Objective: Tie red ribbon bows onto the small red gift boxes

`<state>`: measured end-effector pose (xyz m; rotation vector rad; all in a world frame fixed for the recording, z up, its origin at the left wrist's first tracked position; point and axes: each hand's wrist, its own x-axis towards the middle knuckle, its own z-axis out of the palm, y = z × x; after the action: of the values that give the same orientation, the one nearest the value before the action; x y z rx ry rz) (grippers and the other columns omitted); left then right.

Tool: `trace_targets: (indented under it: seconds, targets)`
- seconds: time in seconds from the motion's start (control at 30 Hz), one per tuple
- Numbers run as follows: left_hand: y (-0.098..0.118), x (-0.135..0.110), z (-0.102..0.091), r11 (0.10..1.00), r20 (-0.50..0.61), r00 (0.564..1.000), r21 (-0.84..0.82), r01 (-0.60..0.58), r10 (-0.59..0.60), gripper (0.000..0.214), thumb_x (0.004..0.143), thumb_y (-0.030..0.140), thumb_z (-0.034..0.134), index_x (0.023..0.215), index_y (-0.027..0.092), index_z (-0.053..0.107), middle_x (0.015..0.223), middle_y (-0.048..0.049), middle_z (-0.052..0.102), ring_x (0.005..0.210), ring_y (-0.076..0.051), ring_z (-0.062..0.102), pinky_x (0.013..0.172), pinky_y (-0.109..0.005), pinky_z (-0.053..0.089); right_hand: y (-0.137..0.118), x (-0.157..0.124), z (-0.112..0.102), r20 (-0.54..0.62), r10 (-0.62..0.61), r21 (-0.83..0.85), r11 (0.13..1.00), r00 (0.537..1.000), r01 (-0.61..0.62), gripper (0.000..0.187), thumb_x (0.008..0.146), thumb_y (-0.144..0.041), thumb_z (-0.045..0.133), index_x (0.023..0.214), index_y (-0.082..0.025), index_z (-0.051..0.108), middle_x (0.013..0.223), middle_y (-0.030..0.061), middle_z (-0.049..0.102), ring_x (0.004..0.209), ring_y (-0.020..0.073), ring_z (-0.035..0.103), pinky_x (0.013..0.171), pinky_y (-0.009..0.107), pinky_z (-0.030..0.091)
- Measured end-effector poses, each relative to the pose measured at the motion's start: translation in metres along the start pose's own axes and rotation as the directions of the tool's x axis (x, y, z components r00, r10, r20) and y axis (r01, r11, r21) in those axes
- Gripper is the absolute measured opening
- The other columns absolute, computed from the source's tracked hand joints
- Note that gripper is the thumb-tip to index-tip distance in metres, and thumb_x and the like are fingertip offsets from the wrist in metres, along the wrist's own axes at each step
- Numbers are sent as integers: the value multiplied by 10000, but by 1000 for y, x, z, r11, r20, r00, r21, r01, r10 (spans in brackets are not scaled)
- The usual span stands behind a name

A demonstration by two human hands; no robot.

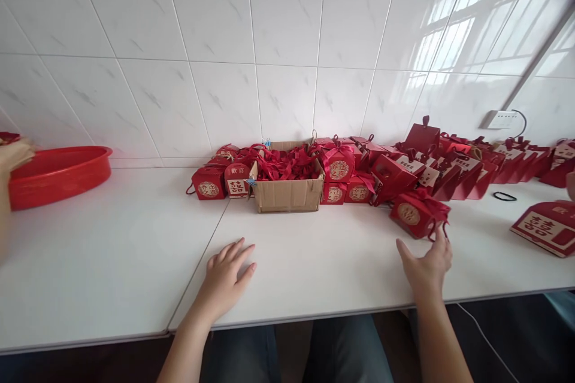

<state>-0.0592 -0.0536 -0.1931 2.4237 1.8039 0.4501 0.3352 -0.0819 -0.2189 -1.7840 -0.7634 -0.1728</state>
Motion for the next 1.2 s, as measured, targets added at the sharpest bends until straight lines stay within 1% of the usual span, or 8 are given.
trace_targets:
  seconds: [0.3,0.5,0.7,0.8,0.9,0.97,1.13,1.2]
  targets:
    - [-2,0,2,1000,3,1000,7,-1,1,435,898,408,358,1281,278,518,1441,-61,407,1328,-271,338,1039,-494,301,4,-4,1,154,87,-63,995,984,-79,930,677,-526,558,1422,-76,229,1424,251,298,1336,410,227,1051,551,183]
    - [-2,1,3,1000,-1,1000,0,-3,3,436,901,423,354,1283,287,513,1444,-49,402,1333,-275,333,1046,-500,297,8,-6,0,243,70,-210,977,968,-18,915,731,-569,464,1437,-56,190,1429,254,306,1344,380,242,1048,509,233]
    - [0,-1,0,999,27,999,10,33,-33,441,895,422,353,1281,281,514,1457,-35,384,1349,-252,313,1073,-462,281,7,-14,1,657,52,-489,789,752,372,548,865,-521,292,1350,-314,442,1466,75,334,1362,398,210,1052,579,166]
    - [-7,-3,-13,1000,142,990,5,19,-19,487,887,462,353,1337,306,453,1491,-12,321,1374,-253,270,1090,-442,268,8,-17,2,684,49,-525,726,728,443,553,889,-513,249,1389,-320,385,1487,80,297,1365,403,199,1045,573,185]
    - [-22,4,-31,998,326,944,52,41,-55,611,837,547,403,1400,314,357,1528,-25,222,1400,-289,192,1098,-453,241,12,-21,4,670,13,-533,704,742,469,551,896,-495,248,1396,-303,377,1481,102,308,1352,416,225,1028,587,207]
    - [-34,20,-41,980,360,916,156,126,-175,740,791,586,442,1426,225,321,1531,-105,194,1404,-326,151,1092,-462,234,16,-23,6,652,-16,-521,717,758,463,551,889,-492,264,1383,-291,403,1467,110,332,1343,424,240,1017,602,218]
    - [-56,83,-35,926,111,949,281,254,-294,763,851,540,308,1446,74,208,1470,-226,278,1345,-366,250,987,-473,328,25,10,1,562,-137,-292,890,815,350,462,785,-534,432,1095,-265,644,1228,95,569,1170,351,487,957,528,374]
    - [-59,101,-24,912,35,945,275,304,-326,734,860,536,278,1426,68,253,1399,-238,383,1284,-374,326,923,-478,365,24,40,-3,265,-252,-235,919,931,316,490,767,-515,486,1136,-219,613,1184,139,568,1151,336,493,964,499,377]
